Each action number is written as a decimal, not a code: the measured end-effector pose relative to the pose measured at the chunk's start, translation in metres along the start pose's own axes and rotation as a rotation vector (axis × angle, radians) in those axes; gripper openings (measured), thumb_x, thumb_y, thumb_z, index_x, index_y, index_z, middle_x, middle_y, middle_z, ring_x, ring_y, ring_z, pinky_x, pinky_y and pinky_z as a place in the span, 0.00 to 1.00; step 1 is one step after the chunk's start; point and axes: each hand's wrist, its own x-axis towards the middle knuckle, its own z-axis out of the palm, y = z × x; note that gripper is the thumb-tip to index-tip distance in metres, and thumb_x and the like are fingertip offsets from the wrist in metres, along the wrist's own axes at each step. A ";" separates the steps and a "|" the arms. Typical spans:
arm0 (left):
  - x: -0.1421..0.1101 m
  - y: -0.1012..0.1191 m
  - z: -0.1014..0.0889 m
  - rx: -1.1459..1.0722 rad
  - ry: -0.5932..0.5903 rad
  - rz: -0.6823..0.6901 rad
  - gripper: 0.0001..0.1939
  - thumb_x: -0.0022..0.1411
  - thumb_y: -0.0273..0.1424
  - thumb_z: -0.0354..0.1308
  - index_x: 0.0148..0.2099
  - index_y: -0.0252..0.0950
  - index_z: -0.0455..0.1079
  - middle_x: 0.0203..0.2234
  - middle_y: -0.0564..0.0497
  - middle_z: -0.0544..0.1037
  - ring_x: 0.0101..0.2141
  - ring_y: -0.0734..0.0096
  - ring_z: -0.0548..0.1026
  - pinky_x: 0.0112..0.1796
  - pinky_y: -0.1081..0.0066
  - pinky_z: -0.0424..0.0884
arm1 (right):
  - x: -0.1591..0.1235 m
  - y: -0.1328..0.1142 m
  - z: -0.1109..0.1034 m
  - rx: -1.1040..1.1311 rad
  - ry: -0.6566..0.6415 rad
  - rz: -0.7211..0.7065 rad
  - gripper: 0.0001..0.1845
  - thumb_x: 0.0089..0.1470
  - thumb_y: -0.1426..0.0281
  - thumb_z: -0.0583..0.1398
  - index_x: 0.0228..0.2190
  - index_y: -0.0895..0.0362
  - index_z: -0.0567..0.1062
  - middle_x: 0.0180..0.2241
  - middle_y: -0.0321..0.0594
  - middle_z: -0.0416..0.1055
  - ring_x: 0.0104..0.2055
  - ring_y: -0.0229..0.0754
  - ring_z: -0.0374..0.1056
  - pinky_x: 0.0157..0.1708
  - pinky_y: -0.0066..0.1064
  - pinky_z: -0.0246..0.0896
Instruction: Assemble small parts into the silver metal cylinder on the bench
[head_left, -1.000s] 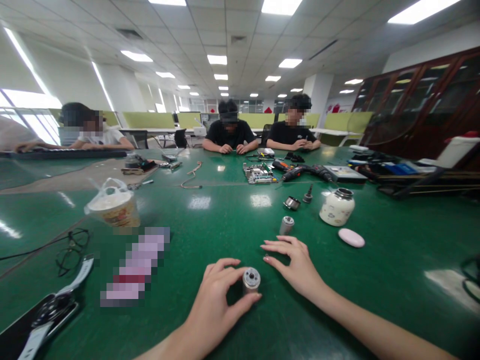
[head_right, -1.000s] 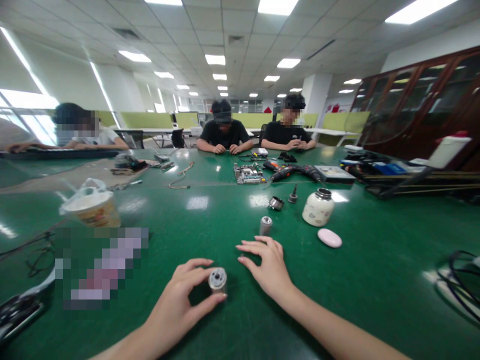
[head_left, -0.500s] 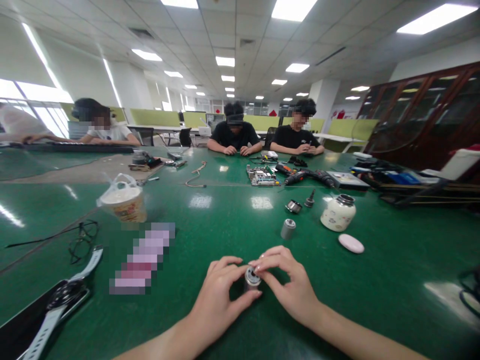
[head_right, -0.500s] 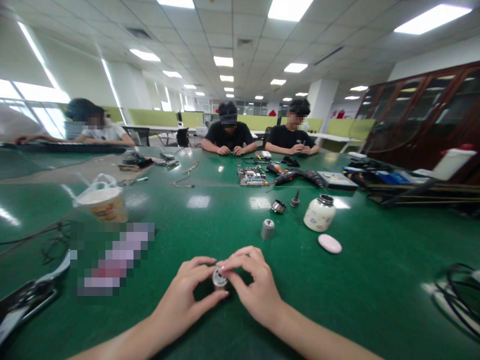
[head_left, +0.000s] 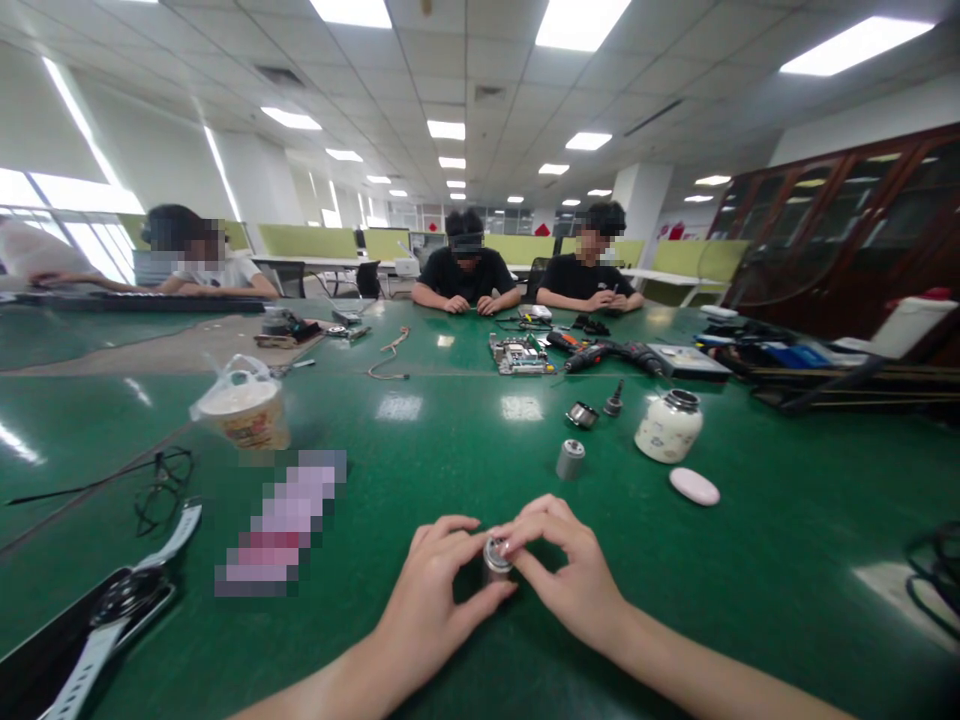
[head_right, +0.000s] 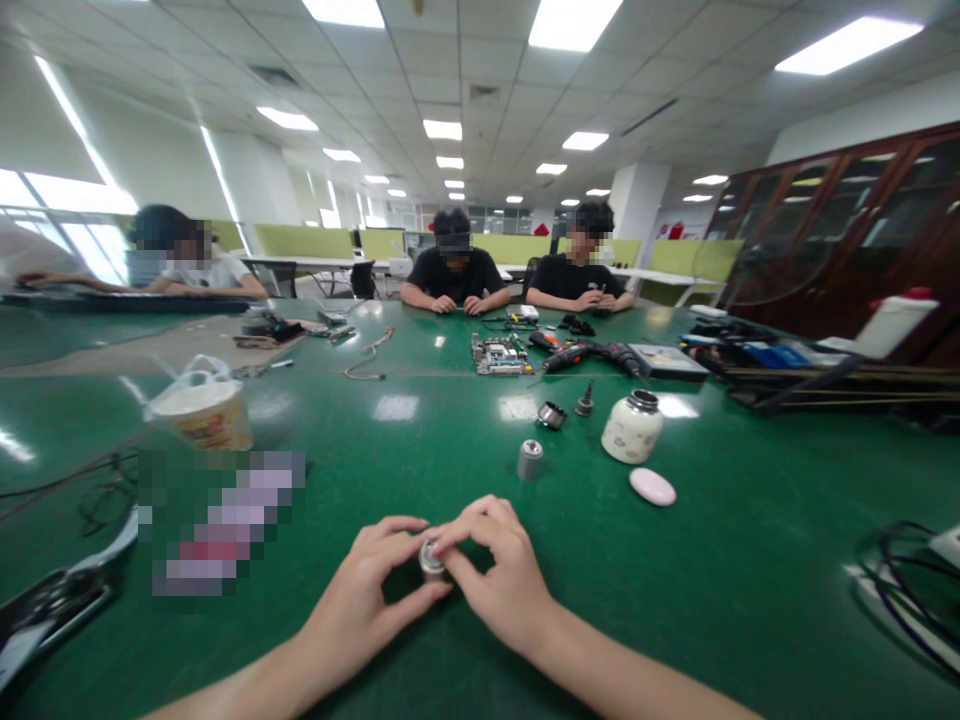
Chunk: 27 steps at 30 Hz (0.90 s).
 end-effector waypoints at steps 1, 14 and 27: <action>0.000 0.000 0.000 0.001 -0.002 0.000 0.17 0.59 0.37 0.62 0.52 0.46 0.73 0.42 0.48 0.79 0.49 0.55 0.70 0.48 0.53 0.67 | 0.000 0.000 0.000 0.001 -0.003 0.001 0.05 0.54 0.73 0.63 0.29 0.52 0.77 0.30 0.36 0.76 0.36 0.41 0.69 0.40 0.37 0.63; -0.004 -0.002 0.003 0.022 0.072 0.008 0.24 0.57 0.37 0.64 0.55 0.43 0.67 0.46 0.47 0.77 0.50 0.57 0.71 0.48 0.54 0.69 | -0.015 0.014 -0.006 0.076 0.038 0.118 0.08 0.59 0.70 0.57 0.41 0.55 0.68 0.38 0.41 0.72 0.42 0.42 0.69 0.44 0.35 0.65; -0.008 0.002 -0.001 0.207 0.211 0.320 0.14 0.60 0.29 0.60 0.49 0.48 0.75 0.49 0.51 0.78 0.56 0.54 0.67 0.51 0.53 0.67 | -0.014 0.019 -0.010 0.103 -0.301 0.148 0.18 0.59 0.72 0.53 0.51 0.53 0.69 0.47 0.43 0.71 0.49 0.46 0.66 0.52 0.41 0.61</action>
